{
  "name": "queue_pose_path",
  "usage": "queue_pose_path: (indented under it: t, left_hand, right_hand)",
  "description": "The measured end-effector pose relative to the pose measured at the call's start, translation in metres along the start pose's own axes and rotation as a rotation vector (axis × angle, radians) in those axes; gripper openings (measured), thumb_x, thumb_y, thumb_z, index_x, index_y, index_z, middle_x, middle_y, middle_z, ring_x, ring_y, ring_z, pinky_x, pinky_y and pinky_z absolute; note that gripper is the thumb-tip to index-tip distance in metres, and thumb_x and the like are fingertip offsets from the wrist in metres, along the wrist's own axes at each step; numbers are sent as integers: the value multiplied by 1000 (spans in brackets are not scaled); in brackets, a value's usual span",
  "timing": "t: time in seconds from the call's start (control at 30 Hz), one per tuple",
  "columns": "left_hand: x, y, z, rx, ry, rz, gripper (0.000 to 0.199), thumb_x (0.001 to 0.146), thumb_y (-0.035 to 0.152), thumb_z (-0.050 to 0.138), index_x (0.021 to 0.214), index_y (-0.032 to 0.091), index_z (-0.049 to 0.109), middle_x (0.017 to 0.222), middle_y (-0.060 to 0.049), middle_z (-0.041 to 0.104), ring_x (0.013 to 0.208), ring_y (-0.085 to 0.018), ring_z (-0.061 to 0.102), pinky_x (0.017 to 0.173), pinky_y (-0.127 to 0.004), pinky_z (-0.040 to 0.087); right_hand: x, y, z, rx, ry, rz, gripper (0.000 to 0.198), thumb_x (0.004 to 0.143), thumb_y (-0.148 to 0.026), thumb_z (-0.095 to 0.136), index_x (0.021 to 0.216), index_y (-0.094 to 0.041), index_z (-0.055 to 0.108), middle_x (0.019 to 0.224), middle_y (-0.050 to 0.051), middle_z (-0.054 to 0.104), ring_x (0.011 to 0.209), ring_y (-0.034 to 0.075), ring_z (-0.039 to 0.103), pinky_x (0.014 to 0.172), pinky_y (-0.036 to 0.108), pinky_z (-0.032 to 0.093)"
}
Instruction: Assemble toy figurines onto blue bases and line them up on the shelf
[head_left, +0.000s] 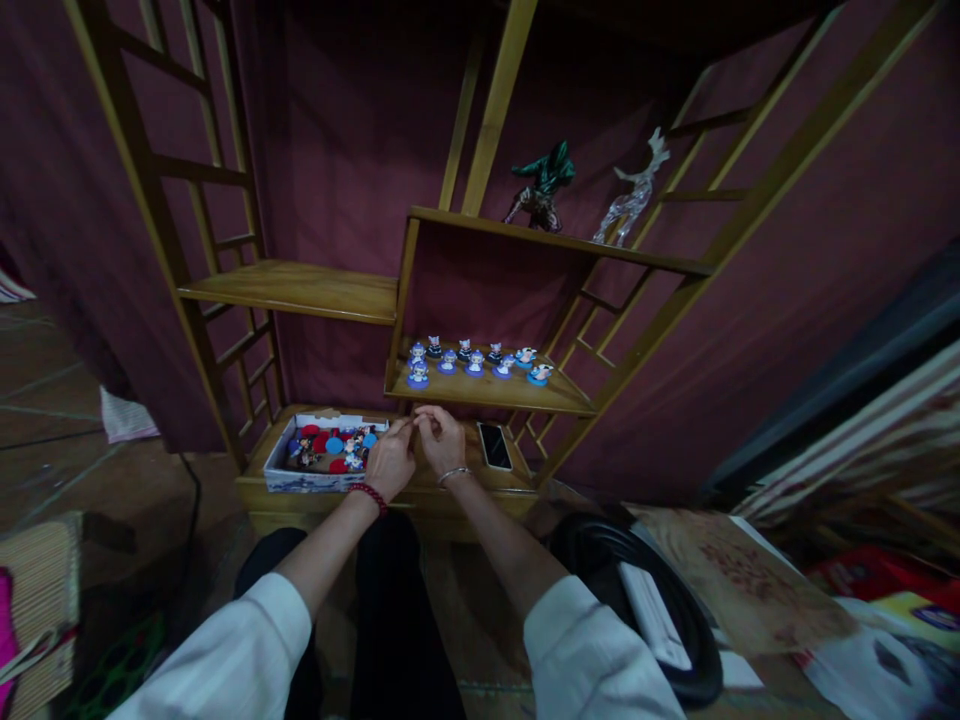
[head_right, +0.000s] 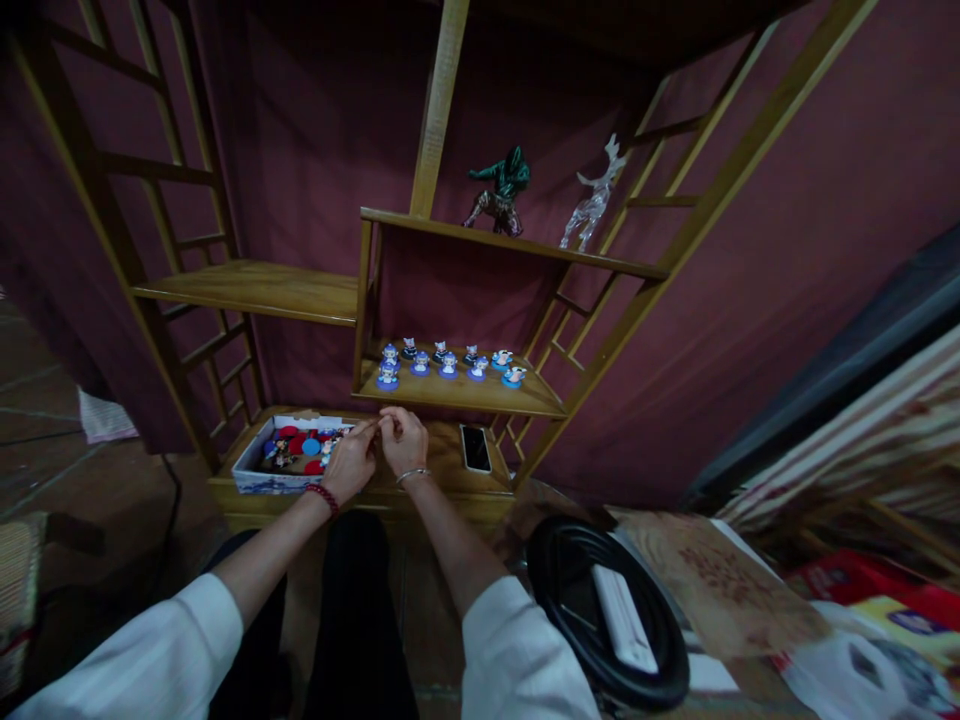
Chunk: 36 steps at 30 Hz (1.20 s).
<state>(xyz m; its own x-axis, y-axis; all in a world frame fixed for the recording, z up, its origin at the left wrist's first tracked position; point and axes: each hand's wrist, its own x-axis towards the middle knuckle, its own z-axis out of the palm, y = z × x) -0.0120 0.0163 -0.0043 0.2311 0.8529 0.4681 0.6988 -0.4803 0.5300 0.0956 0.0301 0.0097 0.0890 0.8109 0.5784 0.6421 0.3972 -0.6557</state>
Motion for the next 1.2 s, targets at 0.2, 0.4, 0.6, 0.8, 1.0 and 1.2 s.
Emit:
queue_pose_path:
  t: [0.2,0.4,0.6,0.8,1.0,1.2]
  left_hand:
    - [-14,-11,2,87,-128,-109,35,70,1,37,97,14,53,98,-9,57,91,-16,55,80,-26,43]
    - [-26,-32,4,161,-260,-217,27,74,5,38,94,12,55,99,-10,58,91,-16,55,80,-25,42]
    - [-35,-59,4,297,-367,-302,27,75,6,38,94,13,56,101,-10,59,95,-17,54,81,-25,41]
    - [-41,-89,2,342,-428,-299,32,71,4,38,95,13,57,97,-11,61,98,-18,53,85,-27,38]
    - [-45,-118,-1,401,-442,-307,32,81,19,32,93,14,61,97,-12,62,103,-20,50,92,-30,30]
    - [-48,-137,-5,421,-452,-317,39,84,35,26,100,18,58,108,-9,59,112,-20,43,94,-35,26]
  right_hand:
    - [-17,4,19,25,-72,36,19,78,-23,40,84,-21,59,75,-2,65,71,11,59,70,21,45]
    - [-33,9,44,-70,-214,135,19,80,-26,42,84,-25,60,78,-5,67,71,10,61,67,18,43]
    - [-41,14,71,-75,-360,189,22,81,-23,41,89,-25,61,82,-5,67,77,9,61,71,16,42]
    - [-42,29,98,-188,-538,244,24,80,-23,41,91,-25,63,90,-2,67,83,11,60,74,18,43]
    - [-39,43,112,-251,-638,271,27,79,-19,40,92,-24,63,91,0,67,84,11,60,75,17,42]
    - [-31,50,121,-314,-712,229,27,78,-20,41,91,-25,63,93,-1,66,86,12,60,78,19,41]
